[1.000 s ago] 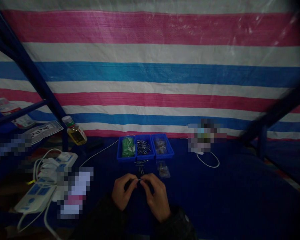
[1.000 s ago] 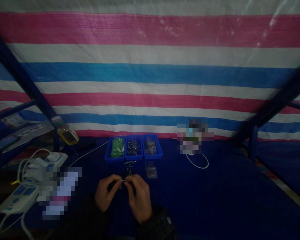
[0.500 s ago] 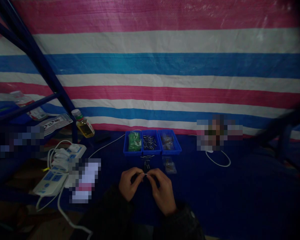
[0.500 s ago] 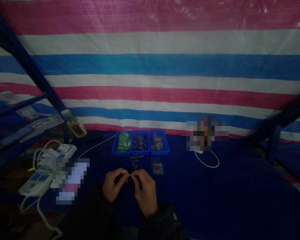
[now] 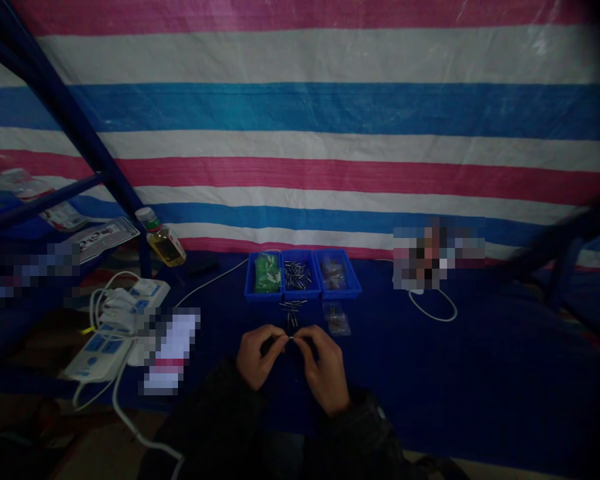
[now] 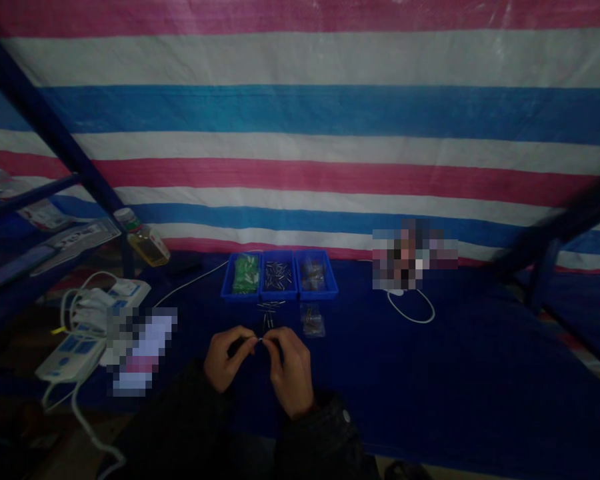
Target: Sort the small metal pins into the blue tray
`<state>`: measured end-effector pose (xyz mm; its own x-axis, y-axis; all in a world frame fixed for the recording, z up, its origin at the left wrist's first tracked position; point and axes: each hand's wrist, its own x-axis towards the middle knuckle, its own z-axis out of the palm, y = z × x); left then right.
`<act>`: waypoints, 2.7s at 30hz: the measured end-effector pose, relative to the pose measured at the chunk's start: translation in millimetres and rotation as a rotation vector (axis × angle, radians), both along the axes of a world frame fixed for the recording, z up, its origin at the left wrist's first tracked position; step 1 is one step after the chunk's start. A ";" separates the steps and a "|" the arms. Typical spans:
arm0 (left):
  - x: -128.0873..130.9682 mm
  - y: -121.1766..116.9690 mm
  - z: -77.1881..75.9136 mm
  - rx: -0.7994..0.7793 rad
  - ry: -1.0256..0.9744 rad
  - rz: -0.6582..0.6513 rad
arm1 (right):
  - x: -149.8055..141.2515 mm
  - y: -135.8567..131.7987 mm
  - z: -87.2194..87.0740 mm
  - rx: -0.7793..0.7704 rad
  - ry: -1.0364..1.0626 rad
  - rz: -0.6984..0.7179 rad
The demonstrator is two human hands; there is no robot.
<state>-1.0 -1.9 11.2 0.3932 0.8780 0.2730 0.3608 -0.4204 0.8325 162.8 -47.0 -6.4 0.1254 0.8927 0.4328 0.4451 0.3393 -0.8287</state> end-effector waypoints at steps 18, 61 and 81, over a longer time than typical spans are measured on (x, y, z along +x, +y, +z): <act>0.6 -0.1 2.8 0.011 0.013 0.013 | 0.6 1.9 -3.3 -0.018 0.000 -0.025; -0.5 1.7 0.1 -0.020 0.002 -0.119 | -0.6 0.2 6.1 0.043 0.129 0.077; -4.3 1.3 -5.9 -0.108 -0.008 -0.017 | -1.7 -0.7 -10.9 0.150 0.043 -0.125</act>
<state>-5.3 -0.6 5.3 0.4068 0.8955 0.1806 0.3474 -0.3345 0.8760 161.1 -47.8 -17.3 0.2526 0.7948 0.5518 0.4564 0.4050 -0.7923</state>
